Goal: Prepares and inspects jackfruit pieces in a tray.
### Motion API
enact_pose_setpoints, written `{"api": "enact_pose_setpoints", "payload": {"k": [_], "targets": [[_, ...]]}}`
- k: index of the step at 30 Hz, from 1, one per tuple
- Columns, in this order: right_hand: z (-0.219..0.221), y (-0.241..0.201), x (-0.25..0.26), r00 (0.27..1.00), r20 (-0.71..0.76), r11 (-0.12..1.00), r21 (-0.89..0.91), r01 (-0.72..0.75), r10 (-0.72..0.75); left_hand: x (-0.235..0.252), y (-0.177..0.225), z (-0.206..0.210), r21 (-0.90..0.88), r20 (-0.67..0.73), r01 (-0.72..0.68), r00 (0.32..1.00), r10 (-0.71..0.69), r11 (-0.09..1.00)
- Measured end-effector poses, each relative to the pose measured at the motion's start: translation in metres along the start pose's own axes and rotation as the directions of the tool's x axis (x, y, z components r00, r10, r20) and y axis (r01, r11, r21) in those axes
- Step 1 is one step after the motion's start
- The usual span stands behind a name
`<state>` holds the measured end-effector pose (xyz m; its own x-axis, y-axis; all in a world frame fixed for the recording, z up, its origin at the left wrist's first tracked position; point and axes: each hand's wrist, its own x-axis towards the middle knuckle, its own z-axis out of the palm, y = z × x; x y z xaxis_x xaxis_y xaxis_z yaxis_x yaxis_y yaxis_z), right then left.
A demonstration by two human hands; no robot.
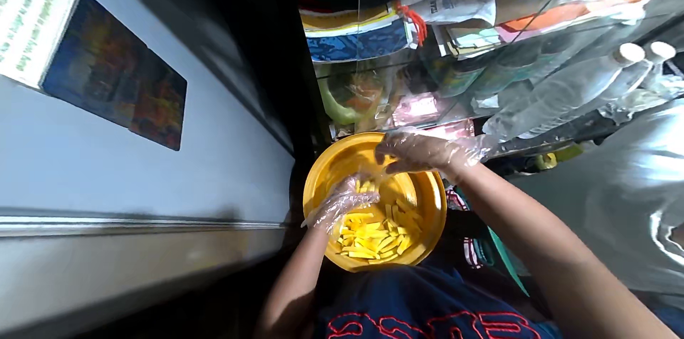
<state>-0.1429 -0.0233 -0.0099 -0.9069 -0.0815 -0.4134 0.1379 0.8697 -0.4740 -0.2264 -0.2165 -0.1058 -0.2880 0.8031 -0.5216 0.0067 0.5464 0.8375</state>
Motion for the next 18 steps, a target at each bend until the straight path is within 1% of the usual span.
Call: {"api": "enact_pose_setpoints", "payload": {"k": [2,3,5,8,9,11,12,14,16,18], "targets": [[0.005,-0.002,0.001,0.998,0.064,0.998,0.061,-0.03,0.026,0.004,-0.001,0.0,0.021,0.004,-0.015,1.0,0.015,1.0],[0.009,-0.002,0.004,0.995,0.092,0.998,0.046,-0.035,0.031,0.006,-0.001,0.001,0.023,-0.002,-0.028,1.0,0.028,0.999],[0.015,0.0,0.01,0.996,0.085,1.0,0.008,-0.004,0.004,0.01,-0.002,0.005,-0.024,-0.032,-0.071,0.997,0.07,0.997],[0.016,0.01,0.017,1.0,-0.003,0.999,0.032,0.015,-0.015,0.015,0.008,0.005,-0.048,-0.075,-0.059,0.996,0.055,0.997],[0.014,0.014,0.018,0.999,-0.047,0.999,0.036,0.014,-0.012,0.019,0.011,0.003,-0.035,-0.086,-0.069,0.994,0.066,0.997],[0.012,0.018,0.02,0.99,-0.141,1.0,0.022,-0.012,0.015,0.032,0.01,-0.002,0.048,-0.131,-0.097,0.986,0.103,0.994],[0.012,0.021,0.022,0.983,-0.181,0.999,-0.002,-0.038,0.037,0.037,0.011,-0.006,0.108,-0.154,-0.085,0.983,0.101,0.99],[0.016,0.027,0.029,0.97,-0.216,0.991,-0.049,-0.127,0.114,0.048,0.003,-0.013,0.193,-0.224,-0.073,0.968,0.116,0.979],[0.023,0.037,0.036,0.953,-0.234,0.977,-0.047,-0.209,0.193,0.049,-0.004,-0.015,0.203,-0.307,-0.084,0.941,0.145,0.976],[0.027,0.047,0.04,0.937,-0.27,0.971,-0.026,-0.239,0.224,0.047,-0.005,-0.013,0.21,-0.401,-0.045,0.907,0.128,0.977]]}}
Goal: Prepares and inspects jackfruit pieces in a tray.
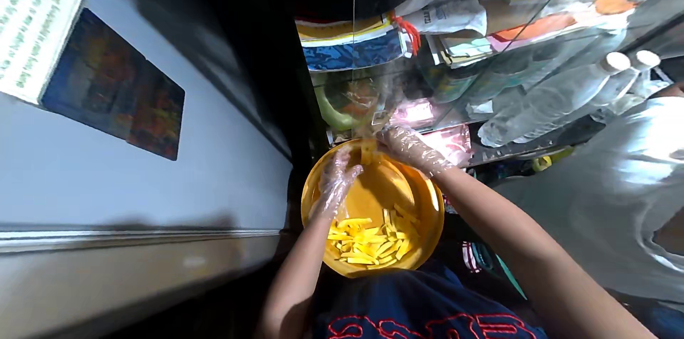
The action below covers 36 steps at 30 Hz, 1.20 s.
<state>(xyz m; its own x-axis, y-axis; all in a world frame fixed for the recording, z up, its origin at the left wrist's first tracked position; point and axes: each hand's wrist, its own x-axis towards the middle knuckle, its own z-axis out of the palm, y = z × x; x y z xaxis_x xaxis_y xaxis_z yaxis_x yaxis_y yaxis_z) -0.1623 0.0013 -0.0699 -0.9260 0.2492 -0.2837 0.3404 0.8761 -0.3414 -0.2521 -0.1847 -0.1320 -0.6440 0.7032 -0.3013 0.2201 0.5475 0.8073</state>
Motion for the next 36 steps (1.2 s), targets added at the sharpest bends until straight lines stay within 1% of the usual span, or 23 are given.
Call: {"api": "enact_pose_setpoints", "payload": {"k": [1,2,4,5,7,9,12,15,16,18,20,23,25,27,28,30,32,34,36], "targets": [[0.0,0.002,0.001,1.0,0.001,1.0,0.009,-0.02,0.02,-0.004,0.003,0.001,0.046,-0.036,0.005,0.999,-0.003,0.999],[-0.001,0.003,0.002,0.999,0.016,0.999,0.013,-0.043,0.042,-0.01,0.008,0.001,0.112,-0.037,-0.011,0.999,0.015,0.994],[-0.005,0.004,-0.001,0.999,0.006,0.998,0.051,-0.039,0.039,-0.02,0.019,0.004,0.235,0.085,-0.108,0.992,0.091,0.966],[-0.006,0.005,-0.002,0.999,-0.011,0.997,0.07,-0.034,0.034,-0.021,0.021,0.009,0.265,0.156,-0.175,0.978,0.137,0.948],[-0.01,0.005,-0.004,0.998,-0.042,0.992,0.122,-0.035,0.04,-0.018,0.023,0.019,0.294,0.229,-0.258,0.954,0.195,0.92],[-0.011,0.005,-0.004,0.997,-0.042,0.986,0.156,-0.054,0.062,-0.013,0.03,0.022,0.34,0.253,-0.251,0.953,0.169,0.906],[-0.008,0.012,-0.006,0.996,-0.072,0.98,0.192,-0.046,0.061,-0.012,0.037,0.023,0.379,0.23,-0.227,0.962,0.146,0.897],[-0.025,0.017,-0.028,0.982,-0.134,0.963,0.252,-0.098,0.135,-0.01,0.034,0.022,0.378,0.214,-0.247,0.961,0.176,0.892],[-0.033,0.017,-0.042,0.97,-0.181,0.954,0.28,-0.109,0.164,-0.012,0.033,0.021,0.352,0.212,-0.257,0.958,0.191,0.9],[-0.042,0.027,-0.068,0.926,-0.296,0.915,0.387,-0.11,0.236,-0.014,0.027,0.018,0.247,0.213,-0.274,0.951,0.224,0.93],[-0.041,0.045,-0.094,0.861,-0.368,0.83,0.548,-0.104,0.351,-0.012,0.019,0.017,0.183,0.202,-0.257,0.955,0.219,0.949],[-0.032,0.074,-0.125,0.752,-0.379,0.684,0.718,-0.128,0.539,-0.017,0.012,0.015,0.131,0.164,-0.196,0.971,0.174,0.972],[-0.014,0.094,-0.132,0.676,-0.375,0.605,0.785,-0.133,0.635,-0.025,0.015,0.01,0.159,0.161,-0.155,0.978,0.129,0.975],[0.003,0.102,-0.133,0.648,-0.328,0.57,0.796,-0.203,0.688,-0.033,0.021,0.007,0.213,0.162,-0.118,0.983,0.084,0.97],[0.011,0.104,-0.132,0.659,-0.299,0.576,0.778,-0.251,0.691,-0.037,0.023,0.006,0.227,0.158,-0.109,0.985,0.074,0.968],[0.027,0.107,-0.125,0.692,-0.274,0.624,0.712,-0.321,0.668,-0.041,0.025,0.006,0.258,0.149,-0.097,0.987,0.06,0.961],[0.041,0.102,-0.118,0.721,-0.233,0.655,0.651,-0.383,0.653,-0.044,0.02,0.008,0.297,0.123,-0.116,0.989,0.082,0.948],[0.05,0.091,-0.115,0.732,-0.234,0.681,0.613,-0.4,0.64,-0.048,0.013,0.006,0.362,0.071,-0.113,0.993,0.093,0.925],[0.053,0.083,-0.111,0.726,-0.247,0.691,0.598,-0.407,0.642,-0.057,0.005,0.0,0.399,-0.035,-0.11,0.99,0.135,0.91]]}}
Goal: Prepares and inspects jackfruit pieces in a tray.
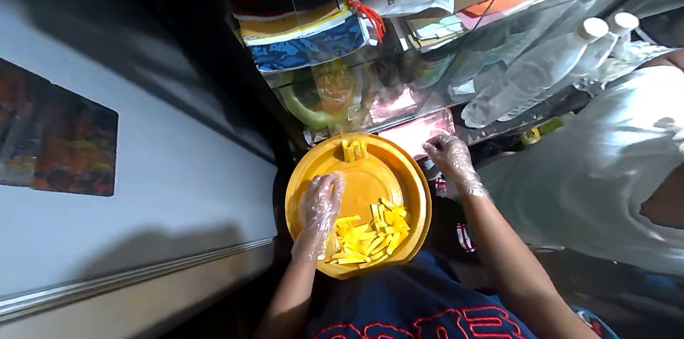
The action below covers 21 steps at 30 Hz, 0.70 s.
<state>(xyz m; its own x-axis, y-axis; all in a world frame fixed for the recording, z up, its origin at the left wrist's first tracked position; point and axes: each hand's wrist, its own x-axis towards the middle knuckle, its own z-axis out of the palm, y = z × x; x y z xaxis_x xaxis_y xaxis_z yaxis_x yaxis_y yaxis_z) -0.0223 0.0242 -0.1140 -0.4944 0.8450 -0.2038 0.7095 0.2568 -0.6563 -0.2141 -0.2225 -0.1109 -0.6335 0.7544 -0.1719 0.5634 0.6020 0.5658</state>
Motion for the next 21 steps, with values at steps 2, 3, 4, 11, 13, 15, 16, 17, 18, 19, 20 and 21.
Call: {"api": "enact_pose_setpoints", "payload": {"k": [2,3,4,11,13,15,16,17,18,19,20,21], "targets": [[0.002,-0.002,-0.001,1.0,-0.02,1.0,-0.01,-0.002,0.002,-0.012,-0.013,-0.006,0.067,-0.139,0.057,0.989,-0.048,0.996],[0.003,-0.002,-0.001,0.999,-0.034,1.0,-0.013,-0.008,0.007,-0.017,-0.02,-0.009,0.105,-0.203,0.122,0.974,-0.099,0.987],[0.003,-0.002,-0.001,0.999,-0.047,1.0,-0.016,-0.013,0.012,-0.02,-0.027,-0.012,0.119,-0.26,0.19,0.953,-0.154,0.975],[0.013,-0.008,-0.006,0.996,-0.068,0.998,-0.014,-0.062,0.061,-0.013,-0.056,-0.012,0.143,-0.243,0.484,0.863,-0.443,0.863],[0.015,-0.009,-0.01,0.995,-0.078,0.998,-0.012,-0.065,0.063,-0.009,-0.054,-0.013,0.167,-0.202,0.511,0.855,-0.478,0.843],[0.016,-0.012,-0.012,0.994,-0.093,0.999,0.003,-0.05,0.05,-0.008,-0.052,-0.015,0.173,-0.191,0.523,0.849,-0.492,0.835],[0.017,-0.013,-0.012,0.994,-0.103,0.999,0.005,-0.042,0.042,-0.009,-0.053,-0.016,0.166,-0.197,0.515,0.853,-0.483,0.841],[0.017,-0.013,-0.012,0.993,-0.113,0.999,0.01,-0.044,0.044,-0.009,-0.055,-0.016,0.155,-0.208,0.513,0.852,-0.48,0.844],[0.018,-0.013,-0.013,0.991,-0.122,0.999,0.013,-0.048,0.05,-0.01,-0.056,-0.016,0.125,-0.221,0.52,0.845,-0.487,0.845],[0.018,-0.012,-0.014,0.991,-0.121,0.998,0.015,-0.058,0.059,-0.01,-0.057,-0.016,0.096,-0.226,0.525,0.839,-0.496,0.845],[0.018,-0.012,-0.014,0.991,-0.117,0.998,0.021,-0.062,0.064,-0.011,-0.056,-0.018,0.08,-0.224,0.525,0.838,-0.498,0.847],[0.02,-0.01,-0.013,0.991,-0.116,0.998,0.024,-0.064,0.066,-0.012,-0.054,-0.021,0.074,-0.221,0.525,0.838,-0.499,0.848]]}}
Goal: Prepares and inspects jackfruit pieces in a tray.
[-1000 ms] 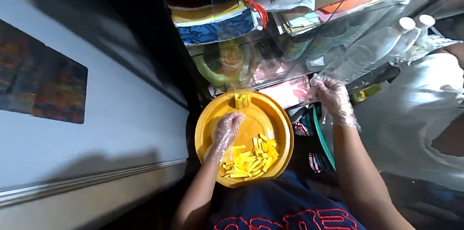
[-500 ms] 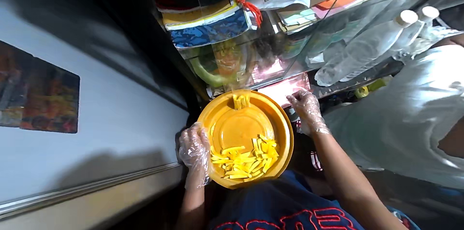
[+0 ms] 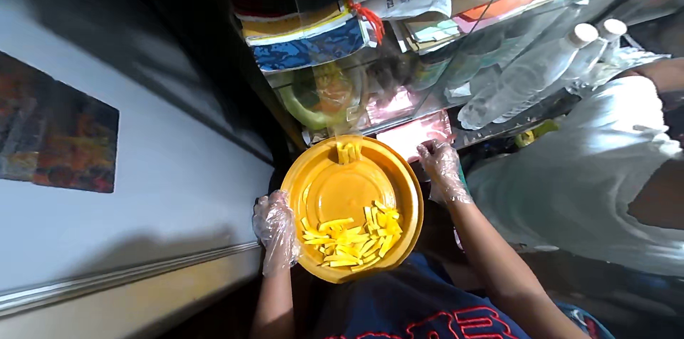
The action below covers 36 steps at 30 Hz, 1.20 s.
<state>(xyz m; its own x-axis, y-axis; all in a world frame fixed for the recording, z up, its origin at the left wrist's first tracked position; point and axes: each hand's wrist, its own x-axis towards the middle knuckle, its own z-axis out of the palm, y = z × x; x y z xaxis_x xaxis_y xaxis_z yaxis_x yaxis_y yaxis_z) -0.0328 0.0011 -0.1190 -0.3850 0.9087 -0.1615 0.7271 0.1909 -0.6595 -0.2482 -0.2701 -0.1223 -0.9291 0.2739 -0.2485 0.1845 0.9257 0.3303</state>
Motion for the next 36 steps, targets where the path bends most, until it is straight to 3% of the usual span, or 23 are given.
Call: {"api": "enact_pose_setpoints", "payload": {"k": [3,10,14,17,20,24,28,36], "targets": [[0.011,0.009,-0.002,1.0,0.0,1.0,0.002,0.014,-0.014,-0.001,0.0,-0.003,-0.073,-0.031,0.031,0.999,-0.034,0.997],[0.029,0.009,-0.006,0.989,0.018,0.989,-0.013,0.149,-0.149,0.006,0.0,-0.005,0.263,0.005,-0.089,0.996,0.091,0.961],[0.036,0.003,0.007,0.969,0.121,0.96,-0.158,0.232,-0.215,0.014,-0.005,-0.001,0.363,0.004,-0.108,0.993,0.114,0.926],[0.037,-0.001,0.014,0.96,0.184,0.948,-0.203,0.247,-0.211,0.018,-0.009,0.005,0.325,-0.014,-0.058,0.998,0.067,0.944],[0.039,0.004,0.022,0.968,0.143,0.943,-0.232,0.237,-0.208,0.019,-0.005,0.003,0.311,0.001,-0.027,1.0,0.029,0.95],[0.042,0.016,0.028,0.97,0.094,0.939,-0.245,0.24,-0.224,0.021,-0.011,0.006,0.328,-0.04,-0.068,0.996,0.085,0.942],[0.04,0.014,0.029,0.97,0.101,0.933,-0.269,0.241,-0.221,0.018,-0.005,-0.001,0.378,0.027,-0.06,0.998,0.054,0.924],[0.027,0.011,0.026,0.971,0.138,0.932,-0.281,0.228,-0.196,0.014,0.001,-0.005,0.35,0.029,-0.049,0.999,0.042,0.935]]}}
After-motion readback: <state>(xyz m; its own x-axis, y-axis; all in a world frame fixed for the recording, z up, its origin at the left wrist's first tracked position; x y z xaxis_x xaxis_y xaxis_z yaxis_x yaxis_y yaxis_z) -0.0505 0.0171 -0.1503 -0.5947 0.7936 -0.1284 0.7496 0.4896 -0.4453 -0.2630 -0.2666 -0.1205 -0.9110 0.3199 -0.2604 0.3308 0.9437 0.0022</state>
